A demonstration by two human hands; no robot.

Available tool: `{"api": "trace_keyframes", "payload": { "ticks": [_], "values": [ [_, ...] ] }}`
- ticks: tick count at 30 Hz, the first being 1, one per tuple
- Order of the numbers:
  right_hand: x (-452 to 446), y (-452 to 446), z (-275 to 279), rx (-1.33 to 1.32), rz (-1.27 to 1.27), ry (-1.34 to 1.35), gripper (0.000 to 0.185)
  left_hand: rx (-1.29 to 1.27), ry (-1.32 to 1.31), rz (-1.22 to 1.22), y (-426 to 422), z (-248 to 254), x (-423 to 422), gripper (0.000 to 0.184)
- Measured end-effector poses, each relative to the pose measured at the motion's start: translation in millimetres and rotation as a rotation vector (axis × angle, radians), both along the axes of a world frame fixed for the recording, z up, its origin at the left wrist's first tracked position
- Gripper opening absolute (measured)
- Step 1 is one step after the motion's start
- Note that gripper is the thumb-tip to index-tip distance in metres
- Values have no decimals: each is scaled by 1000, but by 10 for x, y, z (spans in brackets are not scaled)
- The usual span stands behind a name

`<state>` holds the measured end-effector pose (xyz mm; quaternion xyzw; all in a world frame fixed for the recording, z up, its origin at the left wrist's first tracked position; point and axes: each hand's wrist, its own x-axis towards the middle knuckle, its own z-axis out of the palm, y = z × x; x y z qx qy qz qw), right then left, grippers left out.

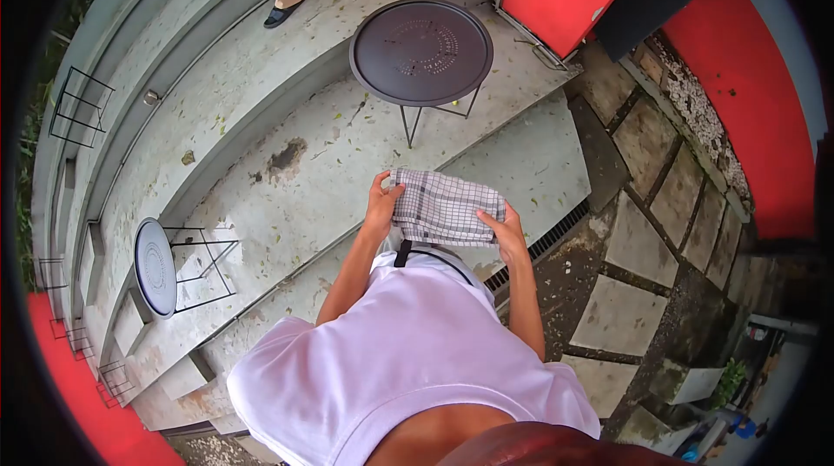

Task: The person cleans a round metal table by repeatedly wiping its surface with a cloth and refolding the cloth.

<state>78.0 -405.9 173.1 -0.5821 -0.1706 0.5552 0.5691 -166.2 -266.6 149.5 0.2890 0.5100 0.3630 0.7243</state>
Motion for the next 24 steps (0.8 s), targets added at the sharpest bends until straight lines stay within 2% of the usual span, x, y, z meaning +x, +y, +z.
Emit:
{"api": "trace_keyframes", "payload": {
  "ticks": [6, 9, 12, 14, 17, 19, 20, 21, 23, 24],
  "values": [
    [582, 801, -137, -6, 43, -50, 36, 79, 65, -140, 793, -162, 452, 50],
    [850, 1418, 102, -5, 84, -175, 34, 95, 75, -114, 1334, -23, 753, 47],
    [1061, 2117, 332, 117, 92, -291, 46, 348, 114, -92, 1934, 137, 1054, 47],
    [1160, 2522, 464, 174, 100, -348, 51, 370, 78, -8, 2239, 270, 1139, 47],
    [1249, 3025, 487, 239, 35, -270, 60, 375, 27, 130, 2481, 564, 1200, 48],
    [1347, 3267, 216, 215, 47, -292, 62, 297, 145, 148, 2565, 612, 1203, 54],
    [1415, 3386, -80, 213, 47, -347, 67, 310, 346, 45, 2666, 256, 1119, 62],
    [1475, 3432, -437, 204, 66, -342, 67, 295, 351, 59, 2658, -85, 1078, 62],
    [1606, 3524, -1156, -82, 46, -573, 74, 413, 715, 25, 2576, -612, 1025, 71],
    [1660, 3526, -1465, -160, 83, -630, 80, 388, 702, 45, 2508, -728, 989, 75]
  ]
}}
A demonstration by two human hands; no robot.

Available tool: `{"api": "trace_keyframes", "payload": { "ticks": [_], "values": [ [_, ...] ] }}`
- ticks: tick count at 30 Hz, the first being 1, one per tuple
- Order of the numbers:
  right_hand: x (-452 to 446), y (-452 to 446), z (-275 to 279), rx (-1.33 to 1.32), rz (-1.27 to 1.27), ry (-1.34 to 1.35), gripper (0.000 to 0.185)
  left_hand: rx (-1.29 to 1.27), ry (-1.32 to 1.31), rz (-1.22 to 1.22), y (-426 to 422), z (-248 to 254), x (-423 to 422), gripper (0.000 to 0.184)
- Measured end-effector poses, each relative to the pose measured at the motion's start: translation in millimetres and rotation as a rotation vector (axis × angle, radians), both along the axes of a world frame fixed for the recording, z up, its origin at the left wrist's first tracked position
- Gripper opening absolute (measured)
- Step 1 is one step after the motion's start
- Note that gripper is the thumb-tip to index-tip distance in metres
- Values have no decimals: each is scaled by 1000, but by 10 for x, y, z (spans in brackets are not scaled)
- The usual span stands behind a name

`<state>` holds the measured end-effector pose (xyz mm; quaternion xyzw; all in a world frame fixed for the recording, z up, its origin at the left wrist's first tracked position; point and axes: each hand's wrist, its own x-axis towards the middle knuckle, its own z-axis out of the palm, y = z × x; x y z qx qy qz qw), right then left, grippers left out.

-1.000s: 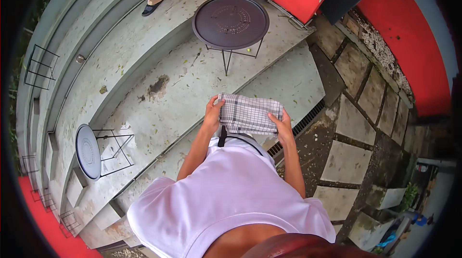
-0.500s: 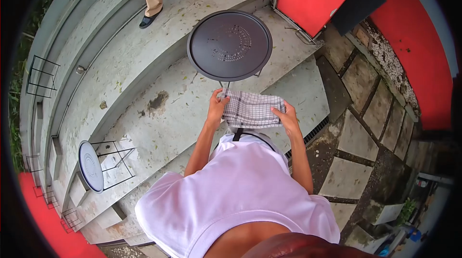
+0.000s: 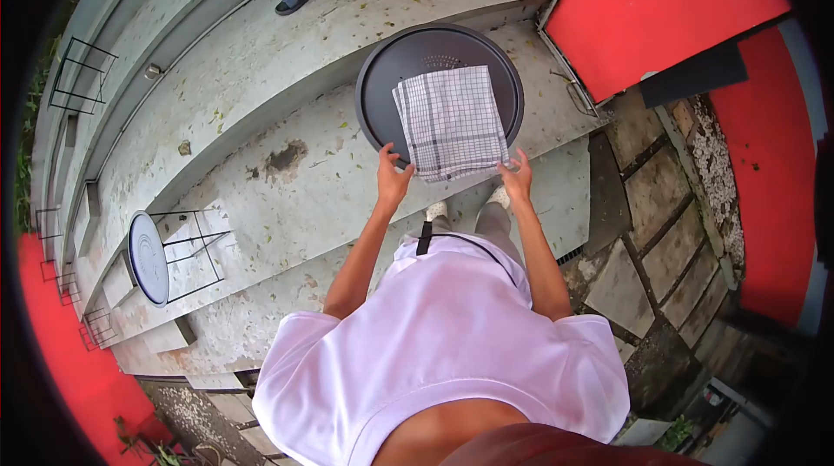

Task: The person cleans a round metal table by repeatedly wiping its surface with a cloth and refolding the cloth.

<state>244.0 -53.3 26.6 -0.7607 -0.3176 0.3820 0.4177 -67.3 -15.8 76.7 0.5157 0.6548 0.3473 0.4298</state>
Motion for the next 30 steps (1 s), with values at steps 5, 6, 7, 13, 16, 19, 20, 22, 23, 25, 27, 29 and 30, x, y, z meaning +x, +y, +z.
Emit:
{"api": "trace_keyframes", "payload": {
  "ticks": [5, 6, 7, 13, 16, 19, 20, 22, 23, 25, 27, 29, 30],
  "values": [
    [7, -37, -305, -55, -7, 95, 82, 19, 143, 148, -505, -400, 129, 70],
    [20, -49, -316, -86, 21, 38, 82, -50, 135, 190, -565, -434, 188, 69],
    [38, -34, -322, -113, 52, -20, 83, -59, 140, 202, -575, -467, 245, 69],
    [159, 500, 11, -349, 198, 233, 96, -86, -21, 512, -239, -380, 713, 67],
    [379, 802, -221, -427, 339, 177, 77, -175, 107, 637, -108, -905, 895, 65],
    [578, 942, -341, -512, 469, 226, 58, -257, 119, 794, -32, -824, 1196, 59],
    [609, 930, -358, -480, 487, 269, 60, -259, 121, 818, -21, -825, 1231, 59],
    [613, 942, -392, -486, 516, 332, 66, -233, -1, 870, -16, -808, 1223, 50],
    [600, 966, -400, -490, 544, 330, 66, -231, 1, 897, -21, -825, 1203, 50],
    [572, 1016, -404, -591, 483, 386, 67, -306, -188, 896, -30, -935, 1123, 44],
    [579, 1047, -398, -585, 520, 458, 64, -325, -206, 937, -64, -1171, 1084, 41],
    [582, 1065, -322, -546, 444, 386, 60, -337, -328, 985, -76, -1171, 1154, 42],
    [605, 1097, -349, -549, 439, 391, 67, -301, -348, 990, -91, -1180, 1193, 43]
  ]
}}
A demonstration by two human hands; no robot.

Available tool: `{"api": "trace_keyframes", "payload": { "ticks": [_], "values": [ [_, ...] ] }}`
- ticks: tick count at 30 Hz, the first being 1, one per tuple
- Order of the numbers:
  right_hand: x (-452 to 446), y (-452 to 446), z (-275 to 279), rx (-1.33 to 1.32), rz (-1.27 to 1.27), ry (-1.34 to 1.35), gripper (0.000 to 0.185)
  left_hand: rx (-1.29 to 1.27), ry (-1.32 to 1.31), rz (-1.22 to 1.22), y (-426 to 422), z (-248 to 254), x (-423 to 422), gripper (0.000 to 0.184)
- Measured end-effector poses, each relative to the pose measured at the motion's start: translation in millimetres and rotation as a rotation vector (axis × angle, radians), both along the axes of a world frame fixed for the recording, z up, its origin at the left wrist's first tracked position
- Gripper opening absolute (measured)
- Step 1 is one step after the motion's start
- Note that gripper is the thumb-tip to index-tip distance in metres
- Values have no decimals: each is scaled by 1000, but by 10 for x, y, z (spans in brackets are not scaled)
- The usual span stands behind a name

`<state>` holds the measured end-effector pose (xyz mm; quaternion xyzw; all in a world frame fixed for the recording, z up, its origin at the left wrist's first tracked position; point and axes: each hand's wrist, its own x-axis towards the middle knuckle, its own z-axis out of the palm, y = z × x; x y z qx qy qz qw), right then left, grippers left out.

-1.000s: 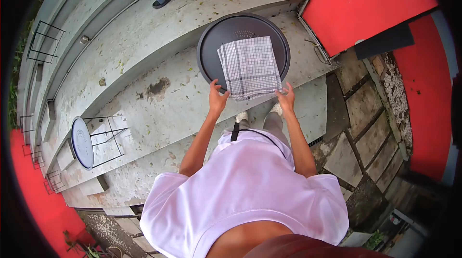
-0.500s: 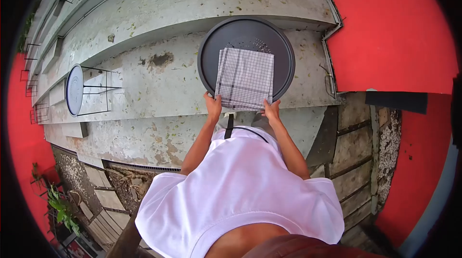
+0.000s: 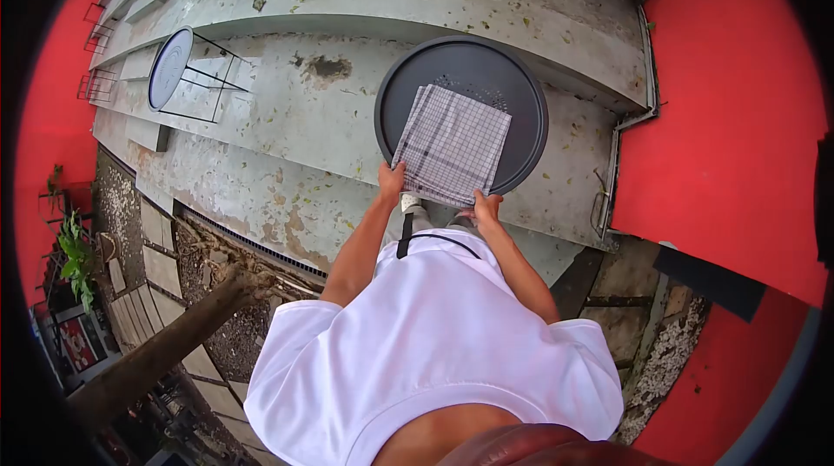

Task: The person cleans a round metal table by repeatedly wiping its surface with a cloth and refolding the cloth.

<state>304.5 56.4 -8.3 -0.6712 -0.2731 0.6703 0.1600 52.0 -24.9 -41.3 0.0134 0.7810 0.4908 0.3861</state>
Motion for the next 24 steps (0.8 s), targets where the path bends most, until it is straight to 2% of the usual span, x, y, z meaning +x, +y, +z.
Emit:
{"api": "trace_keyframes", "payload": {
  "ticks": [5, 7, 9, 11, 13, 15, 16, 17, 19, 21, 22, 23, 24],
  "values": [
    [199, 48, -118, 95, 15, -77, 57, -90, 48, 16, -55, 327, 311, 40],
    [298, 15, -77, 137, 39, -73, 57, -50, -71, 68, -112, 412, 431, 39],
    [426, 38, -112, 125, 92, -47, 54, -50, -17, -10, -227, 306, 437, 40],
    [481, -15, -64, 111, 127, -21, 52, 73, -154, -40, -338, 317, 487, 34],
    [451, -19, 182, 141, 136, -25, 57, 84, -189, -72, -422, 6, 427, 35],
    [396, -14, 65, 132, 124, -39, 59, 39, 21, -143, -471, -376, 324, 43],
    [364, -18, -34, 111, 98, -143, 62, 7, -90, -74, -332, 445, 393, 49],
    [329, -13, -72, 90, 72, -248, 66, 13, -94, -88, -271, 707, 347, 49],
    [239, -15, -10, 125, 67, -321, 73, -77, -136, -64, -167, 911, 207, 56],
    [179, -79, -6, 152, 66, -397, 80, 5, -76, -179, -164, 464, -41, 55],
    [188, -124, -100, 273, 51, -430, 87, 84, -12, -280, -175, 299, -139, 55],
    [188, -150, -128, 393, 35, -462, 93, 88, -16, -294, -175, 327, -191, 55],
    [200, -164, -154, 391, 21, -468, 93, 119, -36, -348, -183, 354, -242, 52]
  ]
}}
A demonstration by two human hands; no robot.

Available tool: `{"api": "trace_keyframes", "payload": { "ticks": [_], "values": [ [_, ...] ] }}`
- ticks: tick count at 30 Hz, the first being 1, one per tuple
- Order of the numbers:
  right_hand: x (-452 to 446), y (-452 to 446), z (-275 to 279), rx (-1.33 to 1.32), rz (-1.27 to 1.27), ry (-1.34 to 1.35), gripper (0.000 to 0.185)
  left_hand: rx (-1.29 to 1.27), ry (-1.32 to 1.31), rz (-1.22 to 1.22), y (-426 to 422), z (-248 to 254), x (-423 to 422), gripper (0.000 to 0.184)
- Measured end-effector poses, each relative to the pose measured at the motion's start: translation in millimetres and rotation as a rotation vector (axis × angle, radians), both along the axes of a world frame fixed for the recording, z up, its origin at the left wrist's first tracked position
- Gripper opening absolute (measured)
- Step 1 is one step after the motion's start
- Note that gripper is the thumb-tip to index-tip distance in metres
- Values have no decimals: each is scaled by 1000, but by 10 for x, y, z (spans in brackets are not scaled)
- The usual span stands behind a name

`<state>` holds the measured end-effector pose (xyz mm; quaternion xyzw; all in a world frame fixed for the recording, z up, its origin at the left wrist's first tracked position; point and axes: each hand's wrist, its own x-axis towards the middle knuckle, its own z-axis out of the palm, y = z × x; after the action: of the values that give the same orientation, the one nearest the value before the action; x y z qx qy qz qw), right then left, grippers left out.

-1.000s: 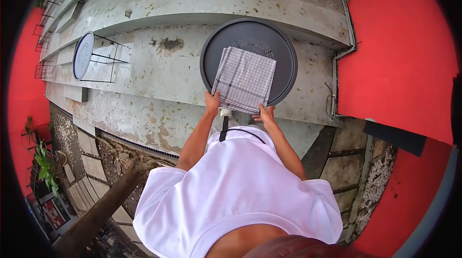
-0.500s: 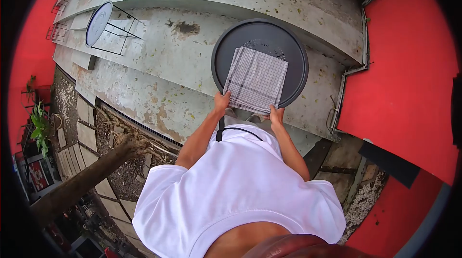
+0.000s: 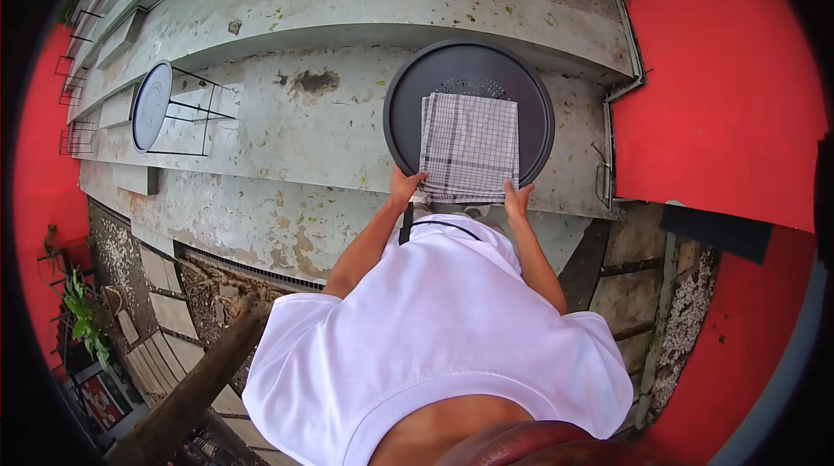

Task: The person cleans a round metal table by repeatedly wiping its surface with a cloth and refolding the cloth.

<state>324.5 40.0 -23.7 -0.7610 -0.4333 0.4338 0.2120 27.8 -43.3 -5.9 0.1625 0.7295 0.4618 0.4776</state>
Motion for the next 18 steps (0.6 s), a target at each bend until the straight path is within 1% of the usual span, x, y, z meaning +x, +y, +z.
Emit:
{"api": "trace_keyframes", "payload": {
  "ticks": [2, 3, 5, 6, 7, 8, 10, 11, 13, 14, 15, 17, 18],
  "values": [
    [6, -44, -39, 43, -90, 127, 98, 23, -24, -75, -23, 46, -92, 49],
    [-10, -78, 17, 40, -111, 124, 98, 37, -50, -104, -34, 49, -114, 46],
    [-12, -99, 134, 121, -110, 357, 95, 47, -79, -158, -34, 13, -171, 43],
    [-6, -96, 112, 147, -97, 374, 91, 80, -112, -180, -31, -31, -193, 46],
    [-5, -87, 86, 146, -116, 367, 91, 113, -147, -199, -37, -77, -196, 50],
    [22, -83, -8, 131, -133, 385, 88, 107, -154, -214, -41, -41, -180, 50],
    [63, -136, -68, 143, -137, 419, 78, 116, -131, -155, -83, 110, -156, 59],
    [59, -216, -44, 141, -142, 418, 78, 113, -132, -159, -146, 117, -162, 59],
    [73, -338, 23, 73, -201, 365, 72, 74, -104, -219, -272, 143, -147, 67],
    [166, -410, -105, 126, -114, 370, 69, 13, -91, -281, -359, 141, -171, 65],
    [191, -469, -90, 127, -100, 370, 69, 17, -91, -268, -459, -27, -172, 65],
    [213, -553, -60, 100, -148, 495, 68, 160, -160, -230, -623, -304, -158, 60],
    [152, -536, 71, 96, -139, 498, 68, 109, -159, -192, -631, -244, -132, 54]
  ]
}}
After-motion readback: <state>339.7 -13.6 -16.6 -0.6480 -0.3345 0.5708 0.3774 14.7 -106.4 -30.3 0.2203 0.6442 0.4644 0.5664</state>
